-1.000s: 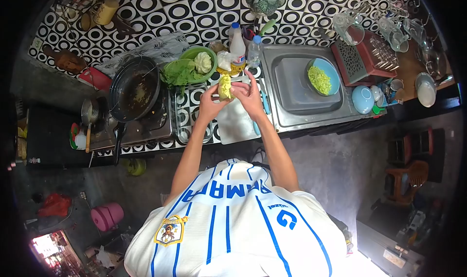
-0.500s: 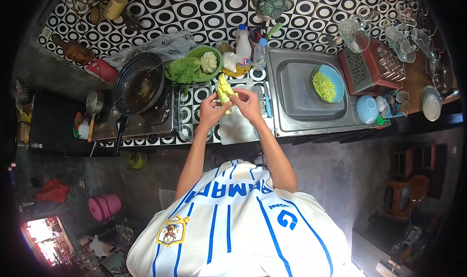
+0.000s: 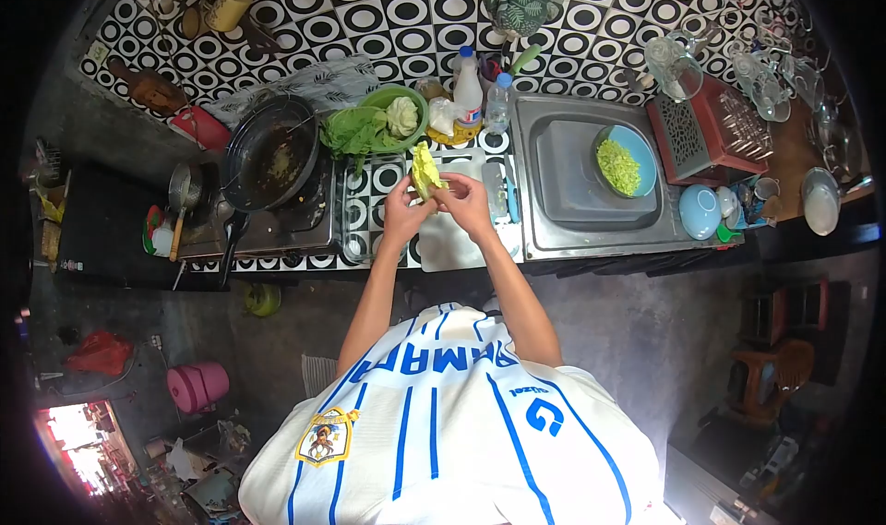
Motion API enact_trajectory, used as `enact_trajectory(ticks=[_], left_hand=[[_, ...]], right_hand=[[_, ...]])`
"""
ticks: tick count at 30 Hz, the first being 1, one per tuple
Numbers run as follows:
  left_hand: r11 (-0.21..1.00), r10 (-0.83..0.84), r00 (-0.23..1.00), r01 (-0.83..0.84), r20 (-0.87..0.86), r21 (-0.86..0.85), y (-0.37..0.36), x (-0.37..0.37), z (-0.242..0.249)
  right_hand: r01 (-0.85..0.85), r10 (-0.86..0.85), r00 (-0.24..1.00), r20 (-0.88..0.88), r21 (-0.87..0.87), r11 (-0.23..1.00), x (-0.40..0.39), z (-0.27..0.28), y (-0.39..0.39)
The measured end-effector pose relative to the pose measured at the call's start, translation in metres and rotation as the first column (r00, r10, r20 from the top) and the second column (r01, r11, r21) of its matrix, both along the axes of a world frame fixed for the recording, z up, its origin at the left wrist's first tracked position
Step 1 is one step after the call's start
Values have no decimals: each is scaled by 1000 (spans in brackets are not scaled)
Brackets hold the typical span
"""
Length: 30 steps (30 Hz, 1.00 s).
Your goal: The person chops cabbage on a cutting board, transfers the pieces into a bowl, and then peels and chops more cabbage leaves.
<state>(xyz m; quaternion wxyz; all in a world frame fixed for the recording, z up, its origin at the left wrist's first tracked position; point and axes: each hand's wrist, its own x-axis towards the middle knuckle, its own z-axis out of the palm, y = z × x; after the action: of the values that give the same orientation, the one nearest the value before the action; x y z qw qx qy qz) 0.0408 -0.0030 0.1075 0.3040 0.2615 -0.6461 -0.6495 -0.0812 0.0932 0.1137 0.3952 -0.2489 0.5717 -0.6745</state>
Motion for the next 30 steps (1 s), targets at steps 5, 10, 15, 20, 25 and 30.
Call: enact_trajectory(ticks=[5,10,15,20,25,30], left_hand=[[977,50,986,-15,160,-211,-3,13,23],[1000,29,991,-27,130,-15,-6,20,25],[980,140,989,-132,-42,150,-8,21,3],[957,188,982,-181,-8,227,-14,29,-6],[970,200,979,-193,-34,147,-9,23,-11],[965,232,973,-230,-8,124,-6,17,-19]], right_hand=[[-20,21,999,27,-34,999,4,-1,-1],[-31,31,1000,-7,-8,999,8,-3,-3],[34,-32,999,25,-100,994,18,-1,-14],[110,-97,985,143,-82,991,19,-10,-17],[112,-112,994,-1,7,994,31,-13,-19],[216,-210,975,-74,92,972,32,-18,-20]])
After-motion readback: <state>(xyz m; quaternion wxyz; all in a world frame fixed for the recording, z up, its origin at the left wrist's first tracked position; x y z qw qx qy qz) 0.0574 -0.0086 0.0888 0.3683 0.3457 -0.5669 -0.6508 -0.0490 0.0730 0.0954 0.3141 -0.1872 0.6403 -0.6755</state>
